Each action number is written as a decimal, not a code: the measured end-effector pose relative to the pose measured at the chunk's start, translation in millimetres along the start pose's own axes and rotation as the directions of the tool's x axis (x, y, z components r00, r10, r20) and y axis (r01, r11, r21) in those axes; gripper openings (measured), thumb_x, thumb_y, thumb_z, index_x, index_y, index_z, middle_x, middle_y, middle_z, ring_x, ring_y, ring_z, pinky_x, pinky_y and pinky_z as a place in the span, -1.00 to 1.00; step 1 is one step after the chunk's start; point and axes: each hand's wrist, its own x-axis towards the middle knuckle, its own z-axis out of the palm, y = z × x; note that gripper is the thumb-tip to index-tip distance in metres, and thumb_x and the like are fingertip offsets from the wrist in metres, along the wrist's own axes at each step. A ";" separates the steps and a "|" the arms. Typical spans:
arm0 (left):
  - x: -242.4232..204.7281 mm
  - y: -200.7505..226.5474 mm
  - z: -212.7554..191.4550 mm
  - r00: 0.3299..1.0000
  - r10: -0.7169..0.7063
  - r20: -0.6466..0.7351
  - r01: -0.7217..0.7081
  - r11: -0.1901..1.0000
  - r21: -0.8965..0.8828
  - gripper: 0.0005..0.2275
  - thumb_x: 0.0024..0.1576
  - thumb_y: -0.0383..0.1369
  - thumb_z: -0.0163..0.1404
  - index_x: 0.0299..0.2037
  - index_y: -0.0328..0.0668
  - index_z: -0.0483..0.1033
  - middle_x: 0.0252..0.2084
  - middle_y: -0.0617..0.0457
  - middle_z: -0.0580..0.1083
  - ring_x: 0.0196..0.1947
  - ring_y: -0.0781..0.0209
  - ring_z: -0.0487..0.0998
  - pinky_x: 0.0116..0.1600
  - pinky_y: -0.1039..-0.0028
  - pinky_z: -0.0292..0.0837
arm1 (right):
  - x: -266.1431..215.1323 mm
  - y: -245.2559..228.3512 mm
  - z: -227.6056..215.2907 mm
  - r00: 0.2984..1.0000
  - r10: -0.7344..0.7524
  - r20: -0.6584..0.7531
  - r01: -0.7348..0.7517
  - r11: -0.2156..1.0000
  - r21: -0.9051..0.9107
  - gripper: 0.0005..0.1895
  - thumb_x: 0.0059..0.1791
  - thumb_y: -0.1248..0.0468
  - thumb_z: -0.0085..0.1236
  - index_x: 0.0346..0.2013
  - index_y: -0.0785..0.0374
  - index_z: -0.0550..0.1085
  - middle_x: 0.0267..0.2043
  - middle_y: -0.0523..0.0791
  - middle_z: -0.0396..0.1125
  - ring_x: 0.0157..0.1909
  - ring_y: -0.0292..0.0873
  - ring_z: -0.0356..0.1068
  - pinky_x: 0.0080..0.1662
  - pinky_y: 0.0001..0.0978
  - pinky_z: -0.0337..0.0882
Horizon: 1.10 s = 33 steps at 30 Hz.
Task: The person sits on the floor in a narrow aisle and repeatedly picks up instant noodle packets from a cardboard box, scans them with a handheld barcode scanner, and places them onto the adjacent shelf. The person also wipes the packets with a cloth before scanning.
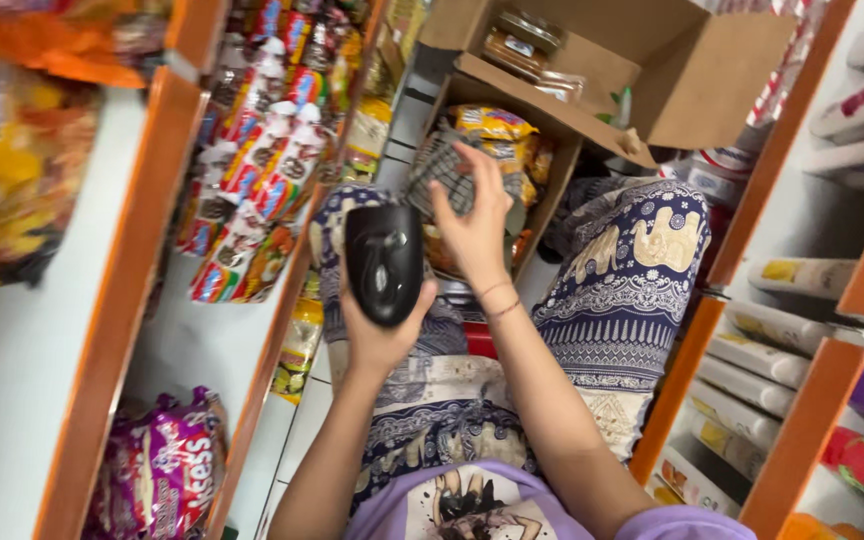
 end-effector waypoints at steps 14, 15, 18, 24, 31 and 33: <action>4.5 -163.5 110.5 0.583 -0.778 0.235 0.768 0.434 -0.470 -0.83 0.09 -0.35 0.19 -0.21 -0.23 0.52 -0.45 0.13 0.48 -0.54 0.35 0.49 -0.48 0.50 0.42 | -117.8 265.4 35.9 0.740 0.552 0.384 -0.406 0.822 -0.399 -0.26 -0.46 0.16 0.58 -0.13 0.40 0.41 -0.17 0.22 0.43 -0.07 0.27 0.45 -0.03 -0.03 0.45; 6.7 -165.4 111.6 0.580 -0.783 0.224 0.768 0.434 -0.471 -0.82 0.10 -0.36 0.20 -0.22 -0.24 0.51 -0.45 0.11 0.48 -0.54 0.33 0.49 -0.47 0.49 0.43 | -117.1 260.1 38.1 0.754 0.546 0.366 -0.399 0.823 -0.405 -0.31 -0.42 0.16 0.57 -0.15 0.39 0.43 -0.17 0.22 0.44 -0.07 0.26 0.45 -0.03 -0.04 0.45; 9.3 -170.5 113.4 0.580 -0.790 0.200 0.763 0.441 -0.472 -0.81 0.12 -0.36 0.21 -0.22 -0.28 0.49 -0.44 0.07 0.47 -0.53 0.29 0.49 -0.45 0.47 0.45 | -108.1 248.0 39.6 0.775 0.532 0.341 -0.416 0.836 -0.358 -0.43 -0.32 0.15 0.51 -0.16 0.36 0.47 -0.16 0.19 0.47 -0.06 0.23 0.48 -0.01 -0.06 0.47; 10.0 -170.9 114.9 0.581 -0.789 0.201 0.775 0.459 -0.435 -0.77 0.11 -0.33 0.20 -0.15 -0.30 0.54 -0.34 0.08 0.51 -0.46 0.31 0.52 -0.43 0.47 0.49 | -72.3 223.7 8.9 0.788 0.486 0.378 -0.450 0.874 -0.185 -0.44 -0.24 0.15 0.44 -0.07 0.36 0.45 -0.16 0.11 0.50 -0.11 0.10 0.54 -0.03 -0.17 0.50; 7.9 -174.1 114.9 0.684 -0.698 0.213 0.723 0.609 -0.324 -0.70 0.09 -0.36 0.20 0.00 -0.31 0.57 -0.07 0.06 0.58 -0.04 0.26 0.57 0.04 0.46 0.47 | -25.4 183.0 -69.9 0.766 0.502 0.402 -0.490 0.860 -0.141 -0.49 -0.14 0.20 0.37 0.05 0.32 0.48 -0.16 -0.04 0.54 -0.18 -0.18 0.55 -0.05 -0.34 0.53; 7.0 -170.2 114.2 0.694 -0.654 0.300 0.719 0.606 -0.340 -0.70 0.08 -0.39 0.18 0.02 -0.29 0.57 -0.02 0.06 0.58 0.03 0.26 0.55 0.16 0.47 0.42 | -18.4 168.9 -90.7 0.744 0.484 0.460 -0.530 0.847 -0.034 -0.52 -0.10 0.29 0.36 0.07 0.33 0.46 -0.12 -0.08 0.52 -0.14 -0.23 0.52 -0.02 -0.36 0.53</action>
